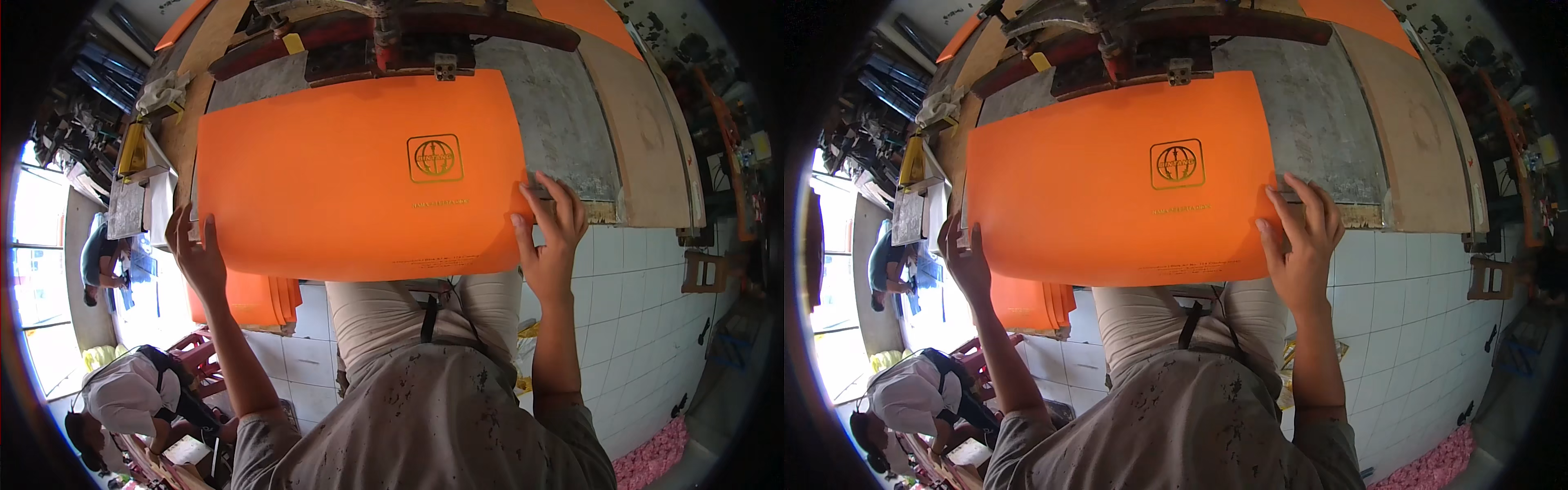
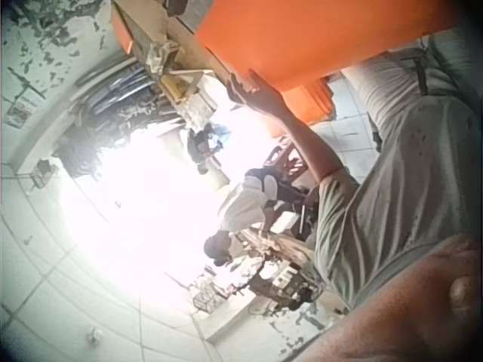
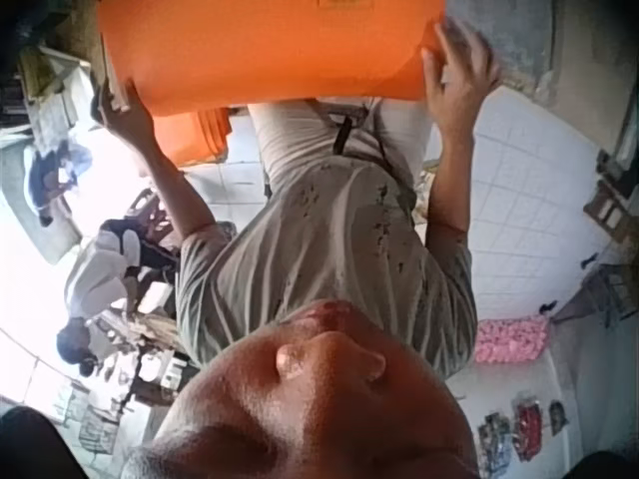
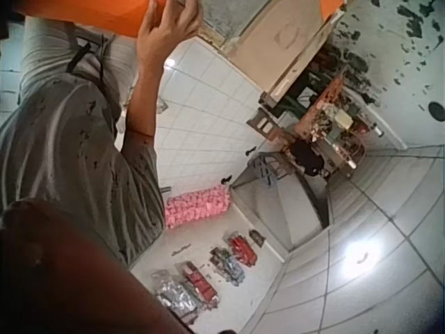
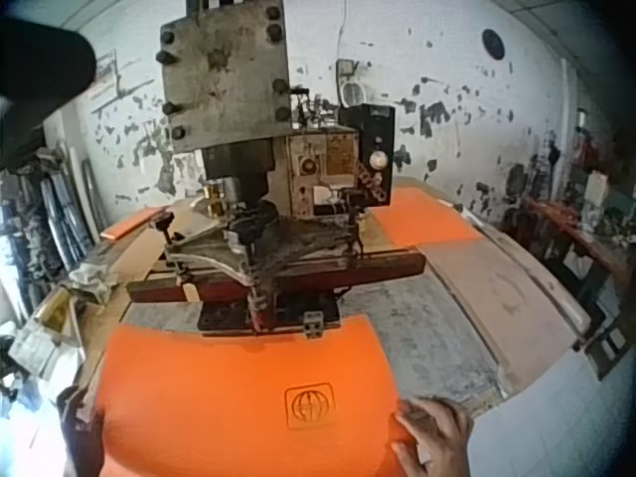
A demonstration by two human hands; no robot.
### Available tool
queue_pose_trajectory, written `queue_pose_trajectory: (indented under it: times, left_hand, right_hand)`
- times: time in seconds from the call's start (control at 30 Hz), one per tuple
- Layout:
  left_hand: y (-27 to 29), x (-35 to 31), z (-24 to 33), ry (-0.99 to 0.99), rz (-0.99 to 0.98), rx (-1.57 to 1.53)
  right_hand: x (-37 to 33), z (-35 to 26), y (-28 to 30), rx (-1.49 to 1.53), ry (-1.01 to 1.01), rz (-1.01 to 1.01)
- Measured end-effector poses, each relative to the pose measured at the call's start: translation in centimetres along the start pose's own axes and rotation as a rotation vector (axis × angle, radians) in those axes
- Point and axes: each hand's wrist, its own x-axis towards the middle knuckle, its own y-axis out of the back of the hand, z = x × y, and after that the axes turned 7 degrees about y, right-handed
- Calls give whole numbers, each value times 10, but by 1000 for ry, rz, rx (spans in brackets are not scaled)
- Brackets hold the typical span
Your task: The person aligns and measures a plastic sheet on a table using a metal ruler, then turns to a machine, adjusts a knob, and holds up the plastic sheet with both hands.
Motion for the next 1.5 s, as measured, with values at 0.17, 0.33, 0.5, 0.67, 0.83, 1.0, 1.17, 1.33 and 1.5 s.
queue_pose_trajectory:
  times: [0.17,0.33,0.5,0.67,0.83,1.0,1.17,1.33,1.5]
  left_hand:
    - [-9,-94,-1,176,338,-119]
    - [-61,-217,-10,913,-312,-1038]
    - [-112,-229,12,994,-724,-1552]
    - [-85,-225,-5,764,-770,-1608]
    - [-37,-232,-11,811,-660,-1496]
    - [-16,-229,-37,763,-645,-1543]
    - [0,-219,-43,903,-613,-1693]
    - [-3,-220,-11,681,-880,-2184]
    - [-44,-259,-3,1078,-802,-2448]
  right_hand:
    - [-34,-1,-6,157,-83,244]
    - [-84,-9,-42,680,-386,350]
    - [-102,7,-50,1012,-530,-19]
    - [-112,11,-21,1381,-709,-56]
    - [-108,-10,7,1280,-718,-59]
    - [-111,-16,14,1268,-696,-59]
    - [-110,-11,20,1357,-724,-36]
    - [-114,-7,14,1435,-743,-16]
    - [-115,-11,7,1605,-796,42]
